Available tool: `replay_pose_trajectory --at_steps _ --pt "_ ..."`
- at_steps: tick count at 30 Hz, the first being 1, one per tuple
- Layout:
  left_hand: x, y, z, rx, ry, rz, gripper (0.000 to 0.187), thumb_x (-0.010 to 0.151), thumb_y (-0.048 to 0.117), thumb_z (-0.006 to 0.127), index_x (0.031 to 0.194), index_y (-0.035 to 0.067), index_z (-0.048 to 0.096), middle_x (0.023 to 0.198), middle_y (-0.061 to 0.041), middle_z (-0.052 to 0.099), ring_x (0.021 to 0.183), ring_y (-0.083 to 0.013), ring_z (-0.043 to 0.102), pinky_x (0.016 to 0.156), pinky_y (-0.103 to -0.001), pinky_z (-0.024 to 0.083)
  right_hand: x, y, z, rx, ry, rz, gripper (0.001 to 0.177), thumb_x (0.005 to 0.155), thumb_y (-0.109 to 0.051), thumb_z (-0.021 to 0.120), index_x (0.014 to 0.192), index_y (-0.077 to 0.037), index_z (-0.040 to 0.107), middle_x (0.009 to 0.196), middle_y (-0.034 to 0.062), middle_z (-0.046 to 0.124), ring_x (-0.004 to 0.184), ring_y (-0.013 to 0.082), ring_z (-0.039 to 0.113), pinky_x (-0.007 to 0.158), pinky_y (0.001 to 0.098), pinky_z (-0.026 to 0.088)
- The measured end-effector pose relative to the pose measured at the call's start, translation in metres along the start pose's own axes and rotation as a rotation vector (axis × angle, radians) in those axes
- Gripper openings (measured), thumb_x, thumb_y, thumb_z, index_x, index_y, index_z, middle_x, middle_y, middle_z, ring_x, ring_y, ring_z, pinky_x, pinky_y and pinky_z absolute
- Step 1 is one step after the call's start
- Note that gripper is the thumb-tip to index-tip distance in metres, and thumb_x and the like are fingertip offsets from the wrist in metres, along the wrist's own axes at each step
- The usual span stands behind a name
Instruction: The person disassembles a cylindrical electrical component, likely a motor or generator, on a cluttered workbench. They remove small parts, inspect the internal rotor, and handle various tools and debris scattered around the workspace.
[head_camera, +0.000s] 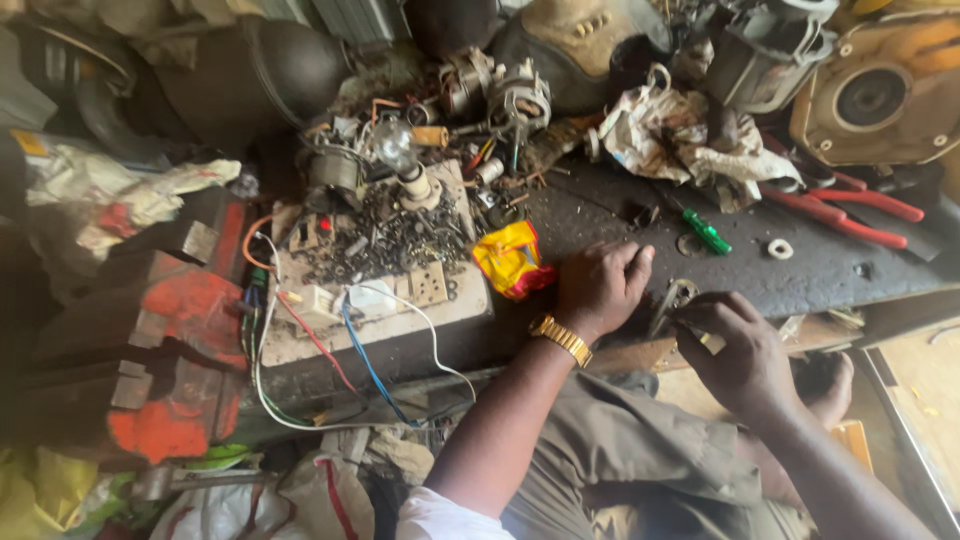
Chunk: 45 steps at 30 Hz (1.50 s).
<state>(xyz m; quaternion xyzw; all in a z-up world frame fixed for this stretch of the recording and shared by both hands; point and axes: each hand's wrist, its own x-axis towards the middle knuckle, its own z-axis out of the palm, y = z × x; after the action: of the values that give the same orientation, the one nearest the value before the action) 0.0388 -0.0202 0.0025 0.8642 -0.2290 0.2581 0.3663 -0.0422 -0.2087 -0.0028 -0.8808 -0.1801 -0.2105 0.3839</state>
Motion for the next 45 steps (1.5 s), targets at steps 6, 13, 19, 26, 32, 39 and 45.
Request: replay_pose_trajectory --at_steps 6,13,19,26,32,39,45 --pt "0.001 0.003 -0.002 -0.044 0.001 -0.001 0.033 0.104 0.028 0.056 0.078 0.009 0.061 0.08 -0.015 0.068 0.081 -0.038 0.067 0.071 -0.05 0.052 -0.002 -0.001 0.0 0.02 0.033 0.013 0.021 0.079 -0.008 0.076 0.099 -0.01 0.075 0.106 0.0089 0.071 0.095 0.0291 0.071 0.079 0.0376 0.057" --pt "0.002 0.003 -0.004 -0.012 -0.02 0.012 0.034 0.103 0.027 0.057 0.076 0.007 0.062 0.078 -0.017 0.068 0.078 -0.0389 0.067 0.069 -0.051 0.052 0.003 -0.006 -0.004 0.035 -0.048 0.233 0.023 0.082 -0.017 0.08 0.101 -0.006 0.073 0.098 0.0083 0.073 0.084 0.0265 0.074 0.073 0.0373 0.058" --pt "0.003 0.003 -0.002 0.009 -0.029 0.005 0.034 0.103 0.028 0.057 0.077 0.006 0.063 0.078 -0.017 0.068 0.077 -0.0392 0.067 0.07 -0.051 0.052 0.0 -0.004 -0.005 0.034 -0.003 0.095 0.02 0.083 -0.013 0.076 0.102 -0.008 0.075 0.102 0.0089 0.072 0.088 0.0285 0.074 0.073 0.0375 0.059" --pt "0.002 0.002 -0.003 -0.009 -0.036 0.018 0.034 0.103 0.028 0.056 0.078 0.006 0.061 0.078 -0.017 0.068 0.078 -0.0392 0.066 0.07 -0.051 0.051 -0.006 -0.003 -0.003 -0.001 0.046 0.01 0.02 0.081 -0.009 0.075 0.1 -0.009 0.074 0.108 0.0082 0.072 0.095 0.0295 0.072 0.077 0.0383 0.058" --pt "0.002 0.002 -0.004 -0.008 -0.028 0.034 0.035 0.104 0.027 0.057 0.076 0.006 0.06 0.078 -0.016 0.067 0.077 -0.0392 0.066 0.07 -0.051 0.051 0.0 -0.01 -0.01 0.072 -0.002 0.229 0.035 0.078 -0.021 0.083 0.106 -0.004 0.07 0.095 0.01 0.072 0.088 0.0271 0.075 0.075 0.0374 0.058" --pt "0.001 0.004 -0.004 -0.01 -0.032 0.011 0.035 0.103 0.027 0.057 0.076 0.006 0.061 0.077 -0.017 0.068 0.076 -0.039 0.066 0.069 -0.051 0.051 0.001 -0.008 -0.01 0.074 -0.018 0.194 0.019 0.083 -0.016 0.077 0.1 -0.008 0.075 0.098 0.008 0.073 0.088 0.0268 0.074 0.075 0.0366 0.058" --pt "0.001 0.002 -0.003 -0.008 -0.023 0.042 0.036 0.104 0.028 0.055 0.076 0.006 0.061 0.077 -0.017 0.067 0.076 -0.0402 0.066 0.068 -0.051 0.051 -0.019 0.004 -0.02 0.026 0.067 0.125 0.016 0.079 -0.012 0.077 0.094 -0.006 0.073 0.103 0.007 0.072 0.096 0.0265 0.072 0.079 0.0363 0.056"
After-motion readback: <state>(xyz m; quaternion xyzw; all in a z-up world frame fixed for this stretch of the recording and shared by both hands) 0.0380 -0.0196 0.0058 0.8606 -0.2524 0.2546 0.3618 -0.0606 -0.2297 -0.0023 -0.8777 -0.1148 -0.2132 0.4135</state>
